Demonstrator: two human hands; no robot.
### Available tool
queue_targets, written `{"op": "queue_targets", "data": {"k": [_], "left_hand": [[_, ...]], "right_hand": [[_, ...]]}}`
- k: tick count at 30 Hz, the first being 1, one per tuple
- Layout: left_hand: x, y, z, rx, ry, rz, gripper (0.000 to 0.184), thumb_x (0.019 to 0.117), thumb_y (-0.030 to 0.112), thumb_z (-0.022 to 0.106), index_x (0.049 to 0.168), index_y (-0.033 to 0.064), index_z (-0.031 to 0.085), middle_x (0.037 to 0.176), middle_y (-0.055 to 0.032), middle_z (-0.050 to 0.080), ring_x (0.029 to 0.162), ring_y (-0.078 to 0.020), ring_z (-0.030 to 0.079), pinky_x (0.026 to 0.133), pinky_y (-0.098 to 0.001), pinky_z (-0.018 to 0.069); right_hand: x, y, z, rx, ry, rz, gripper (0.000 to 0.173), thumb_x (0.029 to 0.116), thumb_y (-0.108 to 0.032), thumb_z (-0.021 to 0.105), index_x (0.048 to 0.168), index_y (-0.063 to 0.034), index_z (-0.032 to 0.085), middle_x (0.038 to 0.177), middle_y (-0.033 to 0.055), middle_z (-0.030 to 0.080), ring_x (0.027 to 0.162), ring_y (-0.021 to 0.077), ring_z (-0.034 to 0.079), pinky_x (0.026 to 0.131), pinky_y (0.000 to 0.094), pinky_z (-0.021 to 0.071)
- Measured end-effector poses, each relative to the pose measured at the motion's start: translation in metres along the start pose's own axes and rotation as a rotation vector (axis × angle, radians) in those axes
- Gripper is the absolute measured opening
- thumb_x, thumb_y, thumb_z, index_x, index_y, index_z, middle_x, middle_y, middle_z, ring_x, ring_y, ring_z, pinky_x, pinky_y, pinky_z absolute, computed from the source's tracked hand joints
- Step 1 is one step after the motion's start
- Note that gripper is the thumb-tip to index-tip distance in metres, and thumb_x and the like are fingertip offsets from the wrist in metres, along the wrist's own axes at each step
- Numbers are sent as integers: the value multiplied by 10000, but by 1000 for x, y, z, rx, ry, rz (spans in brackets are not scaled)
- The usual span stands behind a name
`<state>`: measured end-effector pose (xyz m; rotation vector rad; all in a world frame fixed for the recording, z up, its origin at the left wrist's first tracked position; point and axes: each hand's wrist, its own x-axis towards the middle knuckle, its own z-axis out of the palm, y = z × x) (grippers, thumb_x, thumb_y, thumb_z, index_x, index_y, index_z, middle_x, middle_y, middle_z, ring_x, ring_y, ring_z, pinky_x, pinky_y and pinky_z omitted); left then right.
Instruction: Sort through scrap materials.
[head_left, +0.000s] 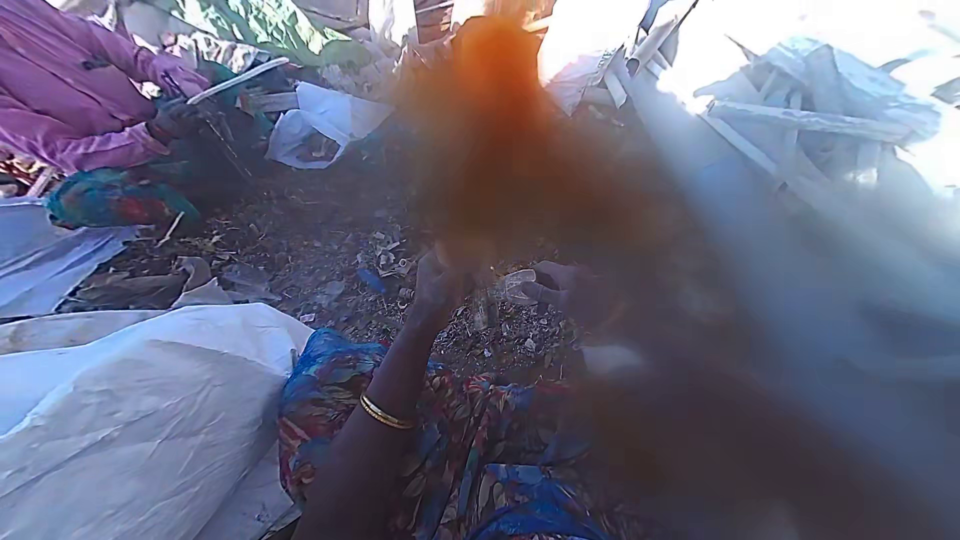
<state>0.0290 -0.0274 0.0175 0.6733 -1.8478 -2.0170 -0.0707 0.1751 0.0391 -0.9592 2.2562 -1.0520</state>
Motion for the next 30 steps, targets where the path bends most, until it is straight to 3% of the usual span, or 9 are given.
{"op": "queue_targets", "data": {"k": [6,9,13,16,21,24,26,28,30], "left_hand": [[-8,13,4,15,-34,45,189,955,154,719,1048,18,625,734,-29,607,569,-85,558,562,-240,511],[-24,55,5,-169,60,-41,181,1017,78,613,1113,-73,590,730,-36,549,574,-71,517,596,-219,491],[0,43,-18,-577,261,79,301,1060,239,563,1098,-60,565,726,-50,577,517,-81,550,506,-230,511],[1,45,-24,-652,315,14,300,1061,249,563,1108,-48,562,774,-69,578,549,-97,552,524,-241,506],[-6,48,-25,-609,234,31,280,1064,230,550,1141,-39,545,791,-61,581,539,-80,549,503,-221,499],[-14,54,-32,-613,248,85,326,1064,187,550,1223,-96,529,795,-96,581,529,-98,542,507,-243,506],[-14,56,-38,-655,230,99,323,1069,173,535,1248,-93,506,839,-106,587,540,-100,540,508,-245,510],[-12,54,-41,-674,224,125,334,1069,160,525,1273,-102,485,839,-102,588,535,-87,548,509,-230,516],[-15,54,-43,-656,200,131,326,1072,144,510,1285,-95,450,818,-101,565,527,-87,549,506,-225,515]], "right_hand": [[9,-2,6,445,19,203,266,1060,-167,543,1202,51,596,1029,102,689,837,116,705,757,278,608],[15,5,4,447,166,51,287,983,-219,573,1144,13,623,974,27,718,821,102,725,734,290,627],[16,-63,-12,573,314,-160,177,1046,-125,413,1029,-101,588,886,-67,719,770,91,725,701,304,632],[19,-135,-18,665,274,-379,267,1048,-120,287,1055,-74,550,887,-25,733,749,146,740,687,309,642],[11,-286,37,769,141,-780,251,1102,-151,334,1114,-32,555,936,41,689,853,170,725,773,336,642],[-6,-365,78,631,-46,-773,208,1081,-210,530,959,-73,628,752,-23,642,629,54,658,540,176,564],[-10,-389,94,426,-282,-636,305,1078,-304,536,894,-68,589,633,-18,545,473,23,531,408,138,436],[-2,-392,108,200,-474,-600,390,1090,-377,471,882,-69,591,596,-32,496,450,4,468,416,148,394],[43,-369,129,289,-692,-851,428,1125,-323,382,855,-88,616,592,-58,512,476,-13,487,459,161,424]]}}
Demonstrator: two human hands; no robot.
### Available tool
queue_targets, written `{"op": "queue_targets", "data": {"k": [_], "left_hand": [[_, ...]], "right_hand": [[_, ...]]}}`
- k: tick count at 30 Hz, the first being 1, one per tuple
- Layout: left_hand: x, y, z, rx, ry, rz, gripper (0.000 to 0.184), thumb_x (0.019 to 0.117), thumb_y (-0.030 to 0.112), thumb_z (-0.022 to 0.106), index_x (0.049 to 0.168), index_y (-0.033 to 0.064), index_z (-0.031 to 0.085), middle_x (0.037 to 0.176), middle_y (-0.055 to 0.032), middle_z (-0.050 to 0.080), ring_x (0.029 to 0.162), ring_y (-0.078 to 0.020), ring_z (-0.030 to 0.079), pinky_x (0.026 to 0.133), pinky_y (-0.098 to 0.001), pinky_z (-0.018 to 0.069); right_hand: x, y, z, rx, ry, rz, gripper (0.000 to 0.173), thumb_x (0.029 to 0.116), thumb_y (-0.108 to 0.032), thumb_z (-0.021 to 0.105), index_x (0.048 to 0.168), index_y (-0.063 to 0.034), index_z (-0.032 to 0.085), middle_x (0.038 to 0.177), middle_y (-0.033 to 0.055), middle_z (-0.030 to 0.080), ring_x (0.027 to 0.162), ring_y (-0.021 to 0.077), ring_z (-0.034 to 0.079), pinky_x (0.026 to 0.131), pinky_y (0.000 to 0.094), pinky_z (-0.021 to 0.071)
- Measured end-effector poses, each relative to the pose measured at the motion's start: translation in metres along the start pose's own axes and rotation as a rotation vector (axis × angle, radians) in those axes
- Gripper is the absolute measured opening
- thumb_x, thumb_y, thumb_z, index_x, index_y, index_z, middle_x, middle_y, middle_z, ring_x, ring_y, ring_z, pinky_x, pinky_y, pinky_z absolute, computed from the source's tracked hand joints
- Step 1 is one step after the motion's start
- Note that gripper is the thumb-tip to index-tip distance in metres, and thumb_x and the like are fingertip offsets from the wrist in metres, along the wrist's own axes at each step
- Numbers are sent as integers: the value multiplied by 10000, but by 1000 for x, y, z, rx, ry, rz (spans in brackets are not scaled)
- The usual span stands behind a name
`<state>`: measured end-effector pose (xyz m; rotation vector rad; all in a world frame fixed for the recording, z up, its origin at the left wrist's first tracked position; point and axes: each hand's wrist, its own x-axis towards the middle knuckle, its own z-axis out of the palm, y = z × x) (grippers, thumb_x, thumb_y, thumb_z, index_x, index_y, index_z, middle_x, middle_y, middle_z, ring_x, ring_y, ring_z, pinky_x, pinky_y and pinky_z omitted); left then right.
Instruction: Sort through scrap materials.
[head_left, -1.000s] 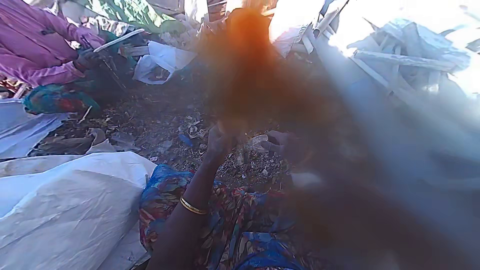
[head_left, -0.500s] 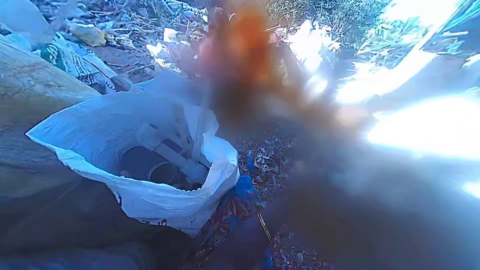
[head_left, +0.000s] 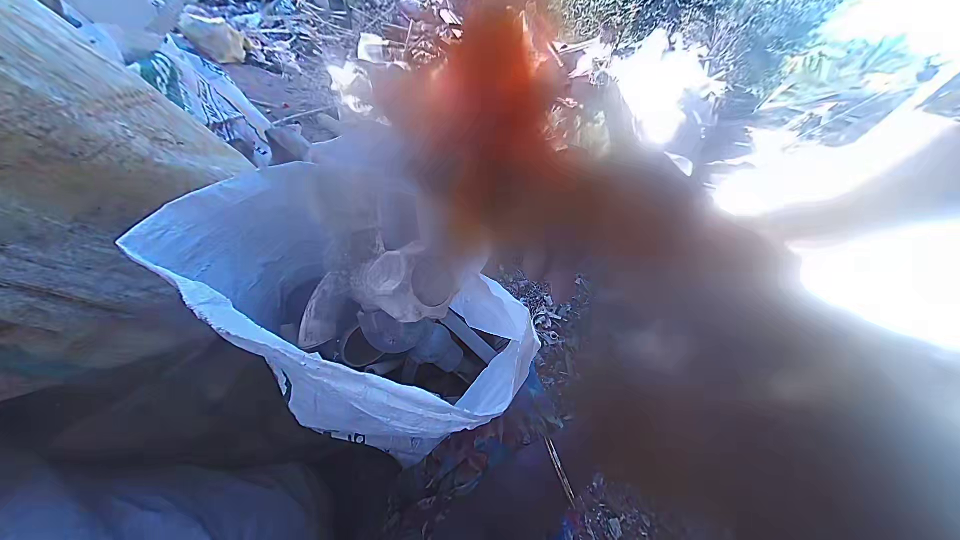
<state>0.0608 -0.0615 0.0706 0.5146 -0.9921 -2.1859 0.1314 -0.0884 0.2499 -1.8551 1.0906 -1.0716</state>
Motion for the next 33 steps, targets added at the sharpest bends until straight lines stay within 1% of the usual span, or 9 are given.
{"op": "queue_targets", "data": {"k": [1,3,7,12,16,21,25,29,33], "left_hand": [[-6,4,1,27,-5,-10,329,1070,148,518,1284,-94,457,806,-110,570,536,-100,552,515,-238,518],[-31,24,4,131,-14,-61,313,1069,152,493,1290,-70,488,854,-84,547,636,-90,515,622,-245,485],[-12,12,4,0,-9,-94,299,1075,205,528,1206,-63,509,827,-71,571,568,-72,546,535,-212,504],[-21,34,4,-193,153,-98,398,1128,329,343,1250,-3,526,897,-79,577,697,-111,578,650,-249,523],[-26,31,9,-152,152,-29,581,1113,499,206,1338,39,482,1066,-95,576,879,-139,594,769,-294,524],[-30,30,17,-166,120,-5,625,1117,483,133,1416,12,416,1260,-108,533,1064,-131,561,891,-269,480],[-25,23,9,-116,164,41,627,1126,399,64,1527,-9,323,1454,-212,494,1286,-247,514,1048,-404,422],[-25,24,4,-131,218,-6,520,1144,321,199,1430,-48,428,1266,-224,559,1043,-219,612,872,-340,520],[-11,10,-9,-111,137,20,501,1134,271,299,1496,-73,338,1388,-301,499,1069,-284,630,868,-372,541]], "right_hand": [[23,55,-19,202,-209,-412,413,1134,-244,372,1020,-3,688,692,-59,620,539,-41,576,442,130,482],[14,26,-38,84,-154,-110,419,1131,-242,399,989,-13,720,648,-8,653,483,56,603,415,245,537],[-42,-28,-26,-245,457,281,310,1101,-233,468,920,-88,673,615,-45,606,421,20,505,383,139,422],[-131,51,-44,-510,593,461,199,1044,-157,515,1157,-50,639,960,12,658,786,36,609,727,233,518],[-178,114,-45,-451,523,728,591,1002,-300,645,1520,-113,430,1317,165,626,1156,266,622,995,497,489],[-186,109,-37,-535,695,750,342,1022,-273,627,1281,-50,647,1021,147,686,902,248,635,845,489,500],[-147,58,-31,-447,978,337,330,1043,-303,574,1245,-49,633,898,-27,647,711,-7,582,671,184,496],[-69,-17,-8,-422,742,23,244,1047,-251,591,1218,-78,611,839,-71,635,649,-22,612,563,109,511],[-18,-55,21,-436,522,20,167,1028,-204,624,1151,-95,594,820,-51,620,611,-1,595,512,119,476]]}}
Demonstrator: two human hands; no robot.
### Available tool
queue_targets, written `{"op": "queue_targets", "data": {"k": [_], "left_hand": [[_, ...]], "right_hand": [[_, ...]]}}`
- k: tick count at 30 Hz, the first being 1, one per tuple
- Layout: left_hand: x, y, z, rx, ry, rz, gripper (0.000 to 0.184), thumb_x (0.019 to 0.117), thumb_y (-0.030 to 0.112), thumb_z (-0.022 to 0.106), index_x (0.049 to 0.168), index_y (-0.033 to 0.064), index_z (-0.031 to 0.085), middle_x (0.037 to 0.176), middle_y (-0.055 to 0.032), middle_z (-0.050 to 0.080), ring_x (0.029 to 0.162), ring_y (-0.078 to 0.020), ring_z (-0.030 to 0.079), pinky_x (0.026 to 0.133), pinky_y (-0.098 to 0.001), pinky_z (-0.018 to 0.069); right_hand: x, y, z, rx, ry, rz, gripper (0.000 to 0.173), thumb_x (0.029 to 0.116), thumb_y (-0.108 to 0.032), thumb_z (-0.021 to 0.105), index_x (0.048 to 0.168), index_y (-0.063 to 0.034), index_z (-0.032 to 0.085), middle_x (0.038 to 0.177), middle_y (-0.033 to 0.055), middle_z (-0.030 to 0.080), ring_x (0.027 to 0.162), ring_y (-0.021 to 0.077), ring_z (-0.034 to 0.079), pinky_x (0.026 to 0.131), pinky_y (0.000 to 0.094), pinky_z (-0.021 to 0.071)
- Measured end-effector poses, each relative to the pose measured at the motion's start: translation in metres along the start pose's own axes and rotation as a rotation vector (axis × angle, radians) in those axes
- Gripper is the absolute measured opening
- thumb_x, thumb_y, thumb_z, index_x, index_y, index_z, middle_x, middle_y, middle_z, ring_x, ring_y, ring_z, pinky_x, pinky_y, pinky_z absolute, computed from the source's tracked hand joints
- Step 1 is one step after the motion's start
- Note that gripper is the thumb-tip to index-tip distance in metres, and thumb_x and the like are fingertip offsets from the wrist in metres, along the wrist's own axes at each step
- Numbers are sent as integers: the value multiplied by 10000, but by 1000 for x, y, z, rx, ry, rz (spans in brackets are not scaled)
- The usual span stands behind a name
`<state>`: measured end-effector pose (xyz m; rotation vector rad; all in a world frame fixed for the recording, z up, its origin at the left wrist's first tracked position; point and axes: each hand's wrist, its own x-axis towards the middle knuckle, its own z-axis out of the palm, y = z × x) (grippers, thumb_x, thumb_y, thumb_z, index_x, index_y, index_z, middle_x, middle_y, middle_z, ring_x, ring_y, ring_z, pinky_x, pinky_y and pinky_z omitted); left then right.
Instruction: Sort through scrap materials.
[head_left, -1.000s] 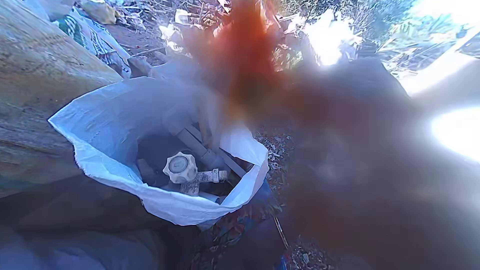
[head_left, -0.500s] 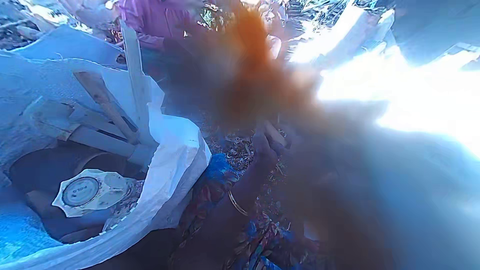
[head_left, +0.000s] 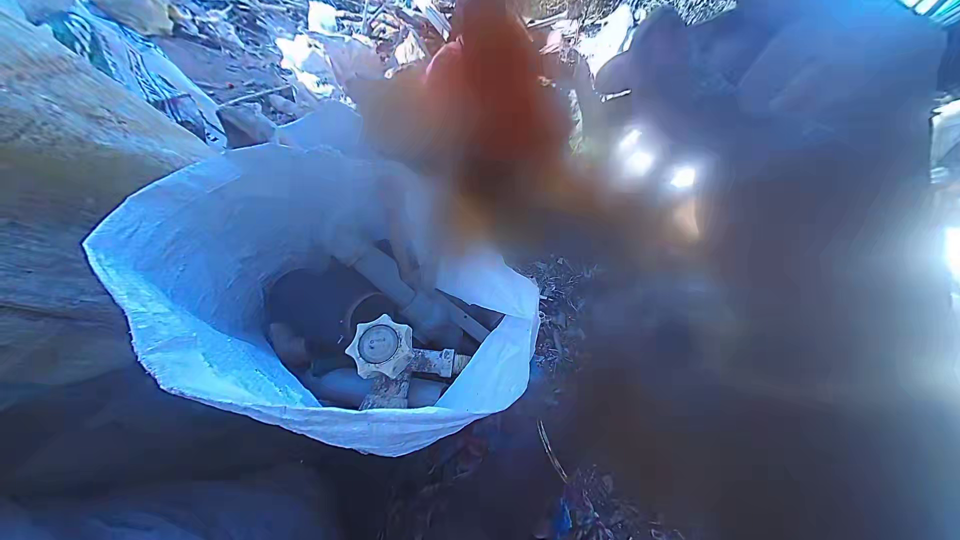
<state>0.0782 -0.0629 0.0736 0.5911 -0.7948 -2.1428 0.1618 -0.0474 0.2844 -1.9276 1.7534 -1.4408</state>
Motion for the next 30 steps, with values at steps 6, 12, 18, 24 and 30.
{"op": "queue_targets", "data": {"k": [6,12,18,24,30], "left_hand": [[-25,30,8,85,148,-25,415,1135,223,321,1431,-41,443,1274,-222,531,1018,-212,570,863,-299,494],[87,-91,-24,-360,411,-150,491,1007,443,513,1387,138,453,1277,-150,563,1026,-314,655,791,-491,590],[69,-198,-10,-385,619,-524,326,1054,387,413,1301,178,448,1122,-80,507,925,-232,581,775,-384,533],[85,-279,-30,29,792,-698,260,1076,177,448,1274,19,503,993,-120,492,744,-191,504,633,-305,482],[142,-297,-18,146,712,-588,360,1086,148,440,1410,-8,431,1167,-199,528,879,-242,581,721,-351,514]], "right_hand": [[-35,62,-23,24,147,117,209,1007,32,431,1090,-20,617,955,27,662,815,50,654,682,168,537],[-136,339,-112,343,461,66,339,1049,-119,311,1042,-18,634,1133,199,709,1085,373,689,864,522,605],[-253,356,-118,207,710,1068,333,1057,-126,290,965,-36,597,903,88,688,766,162,637,672,332,504],[-298,457,-90,-352,106,1405,371,1076,-103,360,1039,80,680,997,199,681,918,259,653,871,419,502],[-269,513,-77,-541,-344,1632,424,1085,-234,367,1296,9,643,1346,213,634,1273,366,592,1028,562,443]]}}
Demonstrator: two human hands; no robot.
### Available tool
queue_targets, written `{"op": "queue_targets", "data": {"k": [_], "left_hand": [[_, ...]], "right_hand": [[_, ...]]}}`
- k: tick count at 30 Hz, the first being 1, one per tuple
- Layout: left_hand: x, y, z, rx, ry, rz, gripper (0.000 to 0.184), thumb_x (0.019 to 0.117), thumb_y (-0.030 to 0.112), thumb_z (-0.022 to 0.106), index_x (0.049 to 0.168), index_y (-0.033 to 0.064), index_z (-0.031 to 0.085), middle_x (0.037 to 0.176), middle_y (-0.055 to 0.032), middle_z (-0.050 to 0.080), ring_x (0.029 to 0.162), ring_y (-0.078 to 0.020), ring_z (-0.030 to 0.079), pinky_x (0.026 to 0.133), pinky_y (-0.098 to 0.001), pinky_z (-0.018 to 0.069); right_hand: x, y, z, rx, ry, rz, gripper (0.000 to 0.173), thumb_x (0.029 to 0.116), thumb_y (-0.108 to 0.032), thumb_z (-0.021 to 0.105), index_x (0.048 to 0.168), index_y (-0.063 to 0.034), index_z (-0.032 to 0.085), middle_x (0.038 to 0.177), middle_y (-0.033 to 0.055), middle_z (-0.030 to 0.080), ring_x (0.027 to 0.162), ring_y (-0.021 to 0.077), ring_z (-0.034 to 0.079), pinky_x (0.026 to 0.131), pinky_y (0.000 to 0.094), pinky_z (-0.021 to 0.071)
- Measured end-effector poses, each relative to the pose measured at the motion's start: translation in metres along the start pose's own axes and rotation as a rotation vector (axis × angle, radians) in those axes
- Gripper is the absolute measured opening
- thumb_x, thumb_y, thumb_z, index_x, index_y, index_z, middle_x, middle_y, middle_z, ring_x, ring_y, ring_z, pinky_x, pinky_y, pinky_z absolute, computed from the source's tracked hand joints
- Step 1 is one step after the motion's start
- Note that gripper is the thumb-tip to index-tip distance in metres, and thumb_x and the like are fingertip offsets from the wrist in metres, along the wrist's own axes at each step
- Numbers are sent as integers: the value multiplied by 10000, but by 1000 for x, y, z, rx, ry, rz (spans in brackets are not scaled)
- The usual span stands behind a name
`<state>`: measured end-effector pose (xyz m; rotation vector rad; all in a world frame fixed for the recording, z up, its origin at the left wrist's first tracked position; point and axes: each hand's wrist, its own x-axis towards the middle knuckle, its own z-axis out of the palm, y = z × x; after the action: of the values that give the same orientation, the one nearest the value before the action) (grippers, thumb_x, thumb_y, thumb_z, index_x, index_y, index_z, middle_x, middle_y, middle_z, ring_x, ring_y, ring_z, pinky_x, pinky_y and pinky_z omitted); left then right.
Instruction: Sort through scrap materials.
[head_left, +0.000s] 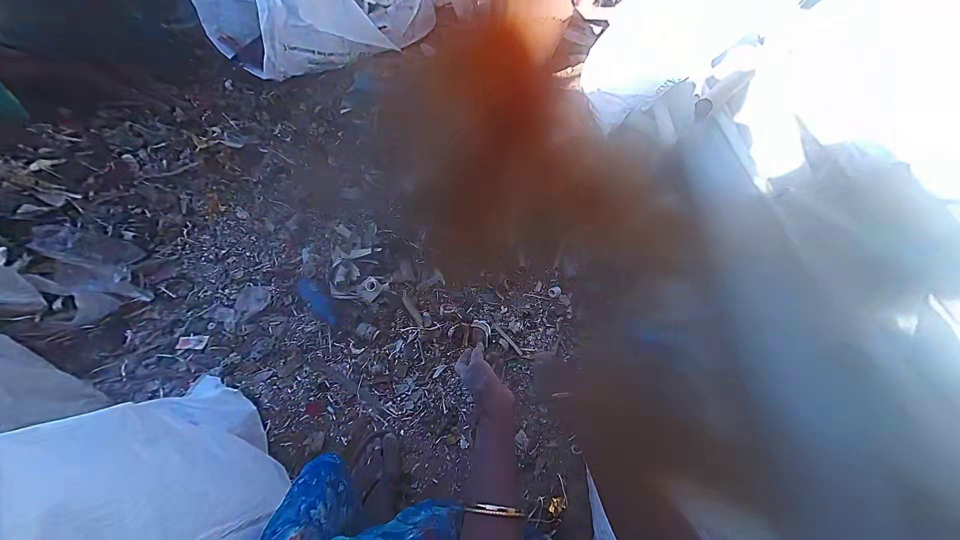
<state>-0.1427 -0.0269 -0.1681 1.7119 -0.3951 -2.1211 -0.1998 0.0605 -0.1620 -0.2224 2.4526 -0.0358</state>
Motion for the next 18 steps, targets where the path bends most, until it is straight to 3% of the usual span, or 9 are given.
{"op": "queue_targets", "data": {"k": [2,5,9,11,13,18], "left_hand": [[3,15,5,-12,38,26,383,1079,122,453,1436,-12,410,1265,-234,508,980,-283,585,789,-383,520],[24,21,-4,-54,113,45,384,1075,111,470,1435,-9,409,1262,-231,498,999,-287,581,801,-380,524],[62,17,-21,2,247,79,333,1055,136,520,1341,-31,487,1127,-197,542,864,-241,586,702,-361,525],[77,16,-28,-17,286,92,411,1041,131,539,1407,-33,447,1225,-237,530,968,-298,598,775,-421,544],[81,21,-31,-40,308,88,490,1035,132,556,1470,-13,384,1285,-248,507,1007,-308,594,786,-420,542],[74,32,-28,-58,300,90,466,1056,95,503,1488,-10,366,1316,-245,497,1050,-296,597,805,-392,544]], "right_hand": [[5,-12,-10,-39,-48,11,425,1088,-243,369,1299,9,638,1358,204,627,1287,350,581,1036,546,431],[7,-36,-22,-183,-193,27,442,1100,-248,363,1379,21,575,1435,220,574,1370,354,519,1107,536,379],[33,-46,4,-465,-175,-69,427,1043,-224,441,1355,11,612,1395,227,608,1342,388,541,1097,584,380],[39,-56,11,-474,-140,-125,438,1048,-156,445,1428,40,538,1426,273,563,1354,433,516,1119,598,365],[38,-69,9,-444,-109,-189,468,1053,-181,464,1457,54,494,1436,300,540,1358,463,498,1121,612,355],[57,-92,8,-326,-83,-295,553,1060,-308,518,1535,-38,435,1520,252,477,1433,423,424,1180,603,281]]}}
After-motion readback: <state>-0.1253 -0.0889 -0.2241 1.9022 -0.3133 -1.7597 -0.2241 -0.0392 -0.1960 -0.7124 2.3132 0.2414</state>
